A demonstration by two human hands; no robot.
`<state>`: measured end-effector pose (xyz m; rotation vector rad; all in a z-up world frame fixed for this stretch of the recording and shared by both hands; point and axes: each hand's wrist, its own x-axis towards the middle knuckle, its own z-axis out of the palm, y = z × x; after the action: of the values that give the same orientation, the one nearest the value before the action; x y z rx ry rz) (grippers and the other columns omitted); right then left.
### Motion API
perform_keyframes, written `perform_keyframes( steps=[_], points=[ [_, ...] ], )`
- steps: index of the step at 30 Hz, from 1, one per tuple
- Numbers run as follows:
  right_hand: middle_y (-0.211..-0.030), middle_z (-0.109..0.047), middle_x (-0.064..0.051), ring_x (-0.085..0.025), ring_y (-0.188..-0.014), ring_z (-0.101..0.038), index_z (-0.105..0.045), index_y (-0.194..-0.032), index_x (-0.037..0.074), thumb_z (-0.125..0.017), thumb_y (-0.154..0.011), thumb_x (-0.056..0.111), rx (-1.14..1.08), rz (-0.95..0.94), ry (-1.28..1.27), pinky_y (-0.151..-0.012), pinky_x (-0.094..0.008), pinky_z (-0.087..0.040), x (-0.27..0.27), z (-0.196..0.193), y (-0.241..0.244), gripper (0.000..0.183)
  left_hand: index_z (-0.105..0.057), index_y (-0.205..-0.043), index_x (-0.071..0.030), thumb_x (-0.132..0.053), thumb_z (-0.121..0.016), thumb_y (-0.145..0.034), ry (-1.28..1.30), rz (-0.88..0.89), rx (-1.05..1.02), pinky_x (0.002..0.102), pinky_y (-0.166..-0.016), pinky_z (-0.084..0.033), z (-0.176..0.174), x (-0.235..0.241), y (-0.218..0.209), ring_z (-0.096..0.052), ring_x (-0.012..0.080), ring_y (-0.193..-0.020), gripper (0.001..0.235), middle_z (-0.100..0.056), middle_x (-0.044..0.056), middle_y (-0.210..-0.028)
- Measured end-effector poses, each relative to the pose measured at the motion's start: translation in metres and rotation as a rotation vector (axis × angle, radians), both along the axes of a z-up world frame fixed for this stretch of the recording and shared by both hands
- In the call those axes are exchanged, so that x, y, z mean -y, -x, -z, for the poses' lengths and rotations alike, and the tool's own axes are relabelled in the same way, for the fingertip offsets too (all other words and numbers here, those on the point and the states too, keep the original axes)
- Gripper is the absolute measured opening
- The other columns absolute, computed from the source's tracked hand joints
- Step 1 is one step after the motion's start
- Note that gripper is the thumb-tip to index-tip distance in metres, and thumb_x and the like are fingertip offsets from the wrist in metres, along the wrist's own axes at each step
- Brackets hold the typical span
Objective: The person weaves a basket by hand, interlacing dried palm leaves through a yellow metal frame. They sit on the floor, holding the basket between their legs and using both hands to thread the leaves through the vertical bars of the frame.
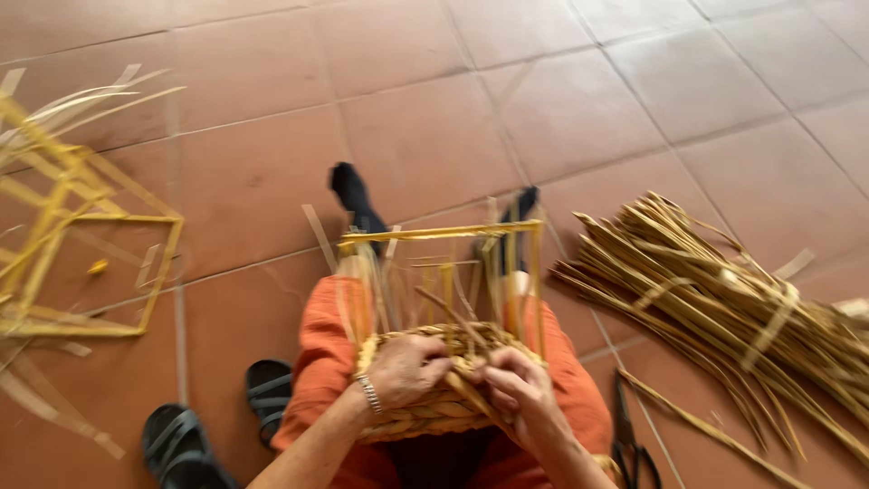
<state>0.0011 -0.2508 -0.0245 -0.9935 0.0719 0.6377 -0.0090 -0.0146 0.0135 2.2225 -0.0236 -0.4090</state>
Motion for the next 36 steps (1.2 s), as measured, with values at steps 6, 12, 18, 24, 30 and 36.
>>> perform_keyframes(
  steps=[6,12,18,24,30,36],
  points=[
    [-0.077,-0.059,-0.002,-0.002,-0.058,-0.048,-0.068,-0.107,0.009,-0.06,-0.105,0.02,0.094,-0.109,0.282,-0.048,-0.02,-0.038,-0.022,-0.02,-0.003,0.014,-0.076,-0.09,-0.007,-0.026,-0.069,-0.087,-0.071,-0.019,0.125,0.046,-0.067,-0.056,-0.003,0.011,0.0,-0.071,0.037,-0.075,0.021,-0.073,0.019,-0.08],
    [-0.095,-0.076,-0.007,-0.003,-0.06,-0.051,-0.069,-0.112,0.004,-0.057,-0.109,0.014,0.301,0.333,-0.018,-0.049,-0.021,-0.042,0.076,0.003,-0.013,0.016,-0.077,-0.09,-0.01,-0.03,-0.067,-0.09,-0.245,-0.121,0.093,0.04,-0.062,-0.058,0.002,0.024,0.011,-0.074,0.0257,-0.064,0.023,-0.077,0.01,-0.074],
    [-0.108,-0.077,-0.004,-0.013,-0.089,-0.069,-0.075,-0.119,0.016,-0.065,-0.097,0.023,0.282,0.556,1.243,-0.081,-0.032,-0.056,0.233,0.125,-0.059,0.025,-0.068,-0.095,-0.001,-0.014,-0.072,-0.087,-0.173,-0.118,0.615,0.035,-0.063,-0.061,0.027,0.027,0.028,-0.074,0.0234,-0.074,0.016,-0.073,0.012,-0.099],
    [-0.122,-0.071,0.01,-0.026,-0.116,-0.055,-0.078,-0.108,0.034,-0.078,-0.08,0.027,0.393,0.067,2.08,-0.097,-0.046,-0.051,0.308,0.229,-0.054,0.029,-0.069,-0.116,-0.001,-0.001,-0.068,-0.08,-0.206,0.178,0.773,0.036,-0.076,-0.061,0.015,0.041,0.044,-0.068,0.0247,-0.087,0.036,-0.061,0.012,-0.103],
    [-0.111,-0.074,0.005,-0.025,-0.111,-0.064,-0.069,-0.098,0.025,-0.077,-0.08,0.031,0.455,-0.048,2.222,-0.092,-0.042,-0.056,0.309,0.212,-0.049,0.02,-0.067,-0.115,-0.001,0.004,-0.071,-0.076,-0.225,0.21,0.812,0.041,-0.085,-0.057,-0.002,0.036,0.037,-0.066,0.0312,-0.096,0.039,-0.061,0.014,-0.104],
    [-0.096,-0.069,-0.007,-0.013,-0.083,-0.066,-0.056,-0.119,0.007,-0.062,-0.11,0.013,0.582,0.643,1.256,-0.072,-0.026,-0.054,0.254,0.12,-0.087,0.012,-0.065,-0.111,0.0,-0.008,-0.077,-0.086,-0.044,0.153,0.78,0.038,-0.084,-0.059,-0.006,0.025,0.051,-0.066,0.0306,-0.098,0.029,-0.061,0.014,-0.107]
  ],
)
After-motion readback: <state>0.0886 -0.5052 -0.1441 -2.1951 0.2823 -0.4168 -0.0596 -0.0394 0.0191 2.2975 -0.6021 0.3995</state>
